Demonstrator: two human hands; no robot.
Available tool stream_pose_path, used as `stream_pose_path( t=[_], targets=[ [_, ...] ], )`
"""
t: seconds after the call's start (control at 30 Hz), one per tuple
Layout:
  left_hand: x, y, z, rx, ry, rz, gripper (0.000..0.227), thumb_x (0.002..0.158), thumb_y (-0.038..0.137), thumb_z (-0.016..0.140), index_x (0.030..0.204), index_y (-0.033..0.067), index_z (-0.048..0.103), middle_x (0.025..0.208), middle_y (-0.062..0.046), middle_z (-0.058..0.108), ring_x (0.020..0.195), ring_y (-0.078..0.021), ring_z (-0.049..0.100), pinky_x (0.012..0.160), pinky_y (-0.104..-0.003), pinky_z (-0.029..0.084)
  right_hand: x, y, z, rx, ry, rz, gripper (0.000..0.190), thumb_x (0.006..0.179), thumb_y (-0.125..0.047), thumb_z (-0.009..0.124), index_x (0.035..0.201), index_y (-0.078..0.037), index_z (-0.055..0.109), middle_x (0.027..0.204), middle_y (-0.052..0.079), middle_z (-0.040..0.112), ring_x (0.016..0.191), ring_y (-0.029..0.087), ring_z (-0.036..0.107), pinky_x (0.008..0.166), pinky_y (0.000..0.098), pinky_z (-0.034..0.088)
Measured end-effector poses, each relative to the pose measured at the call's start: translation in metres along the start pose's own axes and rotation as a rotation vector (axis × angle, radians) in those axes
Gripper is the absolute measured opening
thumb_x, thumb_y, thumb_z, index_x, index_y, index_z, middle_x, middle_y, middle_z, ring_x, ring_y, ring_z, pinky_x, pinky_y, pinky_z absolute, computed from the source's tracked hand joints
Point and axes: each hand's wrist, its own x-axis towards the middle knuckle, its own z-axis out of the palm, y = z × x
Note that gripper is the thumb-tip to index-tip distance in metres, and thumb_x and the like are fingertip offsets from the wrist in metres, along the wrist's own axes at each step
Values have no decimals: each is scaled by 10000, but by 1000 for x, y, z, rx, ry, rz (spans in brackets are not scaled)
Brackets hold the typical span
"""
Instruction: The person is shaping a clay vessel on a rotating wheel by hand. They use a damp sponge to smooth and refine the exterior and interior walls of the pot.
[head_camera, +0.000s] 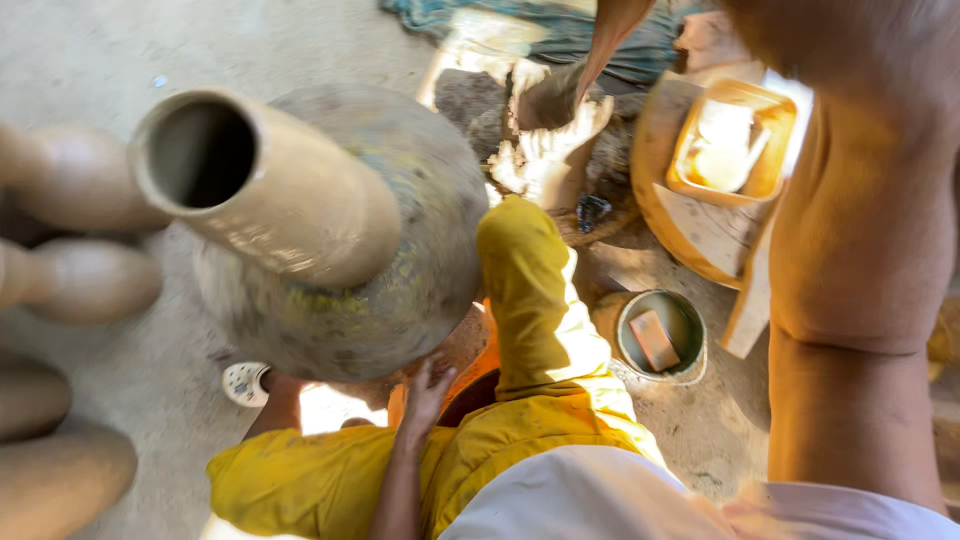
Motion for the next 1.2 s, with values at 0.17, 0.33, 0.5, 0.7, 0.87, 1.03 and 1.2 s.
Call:
stream_pose_path(
  t=[0.17, 0.33, 0.5, 0.7, 0.87, 1.03, 1.2],
  targets=[
    [-19, 23, -13, -9, -12, -32, 566, 957, 260, 670, 1461, 56, 513, 1419, -95, 604, 1257, -200, 604, 1066, -358, 469, -85, 40, 13, -133, -159, 456, 220, 984, -248, 765, 1168, -132, 737, 939, 85, 770, 815, 168, 739, 724, 326, 575],
    [-30, 38, -14, 29, -6, -26, 527, 957, 193, 678, 1442, 28, 556, 1274, -141, 676, 1170, -200, 633, 1033, -347, 501, -192, 101, 73, -360, -678, 1129, 477, 938, -554, 688, 1339, -295, 688, 831, 118, 790, 747, 220, 732, 814, 423, 593],
    [-22, 48, -15, -98, -46, -20, 518, 962, 154, 655, 1453, 39, 534, 1261, -97, 635, 1175, -177, 600, 1030, -324, 502, -311, 172, 170, -211, -576, 858, 578, 839, -493, 784, 1283, -151, 644, 1055, 201, 728, 1011, 368, 678, 923, 463, 555],
    [-29, 44, -9, -54, -29, 11, 511, 964, 154, 669, 1447, 45, 546, 1256, -106, 645, 1168, -193, 607, 1015, -330, 498, -446, 206, 231, -332, -350, 1154, 280, 886, -307, 709, 1060, -90, 744, 1107, 227, 749, 1059, 423, 697, 916, 493, 554],
    [-32, 36, -4, 33, -15, 5, 526, 951, 216, 682, 1435, 64, 546, 1257, -86, 668, 1158, -169, 637, 977, -327, 529, -468, 178, 253, -197, -528, 1513, 564, 688, -297, 823, 1178, -64, 671, 1156, 240, 725, 1115, 402, 693, 955, 482, 572],
    [-29, 43, 18, 54, -33, 10, 570, 954, 256, 688, 1465, 69, 521, 1196, -110, 689, 1058, -184, 655, 927, -327, 546, -444, 168, 263, -194, -491, 1694, 773, 775, -226, 744, 1476, -141, 431, 1252, 294, 677, 1201, 435, 645, 996, 508, 541],
    [-34, 49, 23, 49, -57, -7, 585, 954, 268, 693, 1460, 37, 513, 1214, -112, 672, 1040, -195, 652, 918, -328, 549, -450, 141, 255, -331, -694, 1671, 545, 992, -232, 515, 1523, -170, 409, 1269, 279, 708, 1165, 431, 709, 934, 528, 595]
  ],
)
